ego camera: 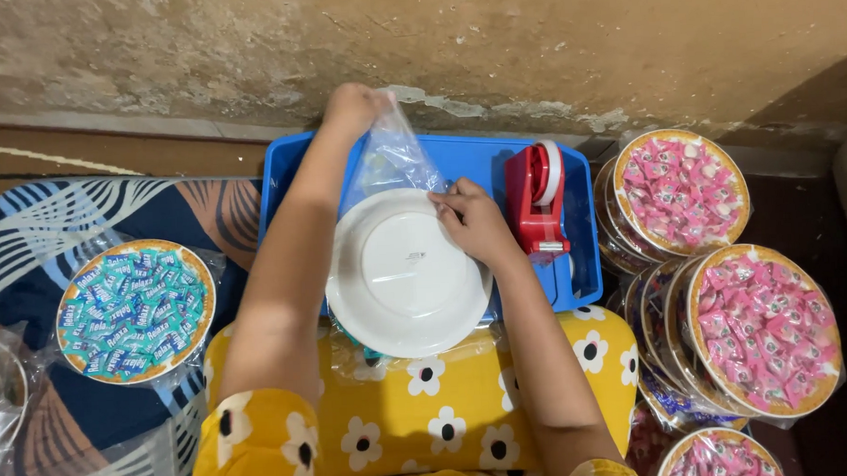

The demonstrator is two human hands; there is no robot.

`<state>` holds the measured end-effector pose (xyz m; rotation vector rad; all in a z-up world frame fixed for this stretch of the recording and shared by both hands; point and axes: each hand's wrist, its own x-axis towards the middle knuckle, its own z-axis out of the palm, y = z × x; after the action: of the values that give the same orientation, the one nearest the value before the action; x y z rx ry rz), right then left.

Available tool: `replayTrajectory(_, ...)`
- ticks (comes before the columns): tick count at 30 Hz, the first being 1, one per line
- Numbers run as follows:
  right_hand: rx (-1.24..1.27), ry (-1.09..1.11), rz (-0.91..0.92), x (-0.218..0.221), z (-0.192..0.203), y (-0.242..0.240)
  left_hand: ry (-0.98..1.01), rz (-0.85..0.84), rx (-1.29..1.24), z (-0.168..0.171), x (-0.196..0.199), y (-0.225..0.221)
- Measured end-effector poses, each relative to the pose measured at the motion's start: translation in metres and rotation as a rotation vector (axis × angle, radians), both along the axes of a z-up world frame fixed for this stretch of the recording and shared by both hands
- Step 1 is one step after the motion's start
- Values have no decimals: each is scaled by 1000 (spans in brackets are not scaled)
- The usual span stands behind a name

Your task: Wrapping a decorative plate filled with candies in clear plastic film and sealing it with tape from a dispenser.

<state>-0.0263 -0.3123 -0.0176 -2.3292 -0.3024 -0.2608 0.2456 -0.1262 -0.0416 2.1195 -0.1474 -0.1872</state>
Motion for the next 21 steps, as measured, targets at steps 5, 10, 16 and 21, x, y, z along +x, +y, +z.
replayTrajectory(5,20,33,-2,-1,8,3,-140,-85,236,64,-73,29)
replayTrajectory(10,-26,3,9,20,30,10,-230,-123,243,19,-53,30)
replayTrajectory(16,-90,-76,-11,99,16,23,-232,-138,264,23,-56,27)
replayTrajectory(21,-171,62,57,125,6,32,-217,-23,230,32,-72,35)
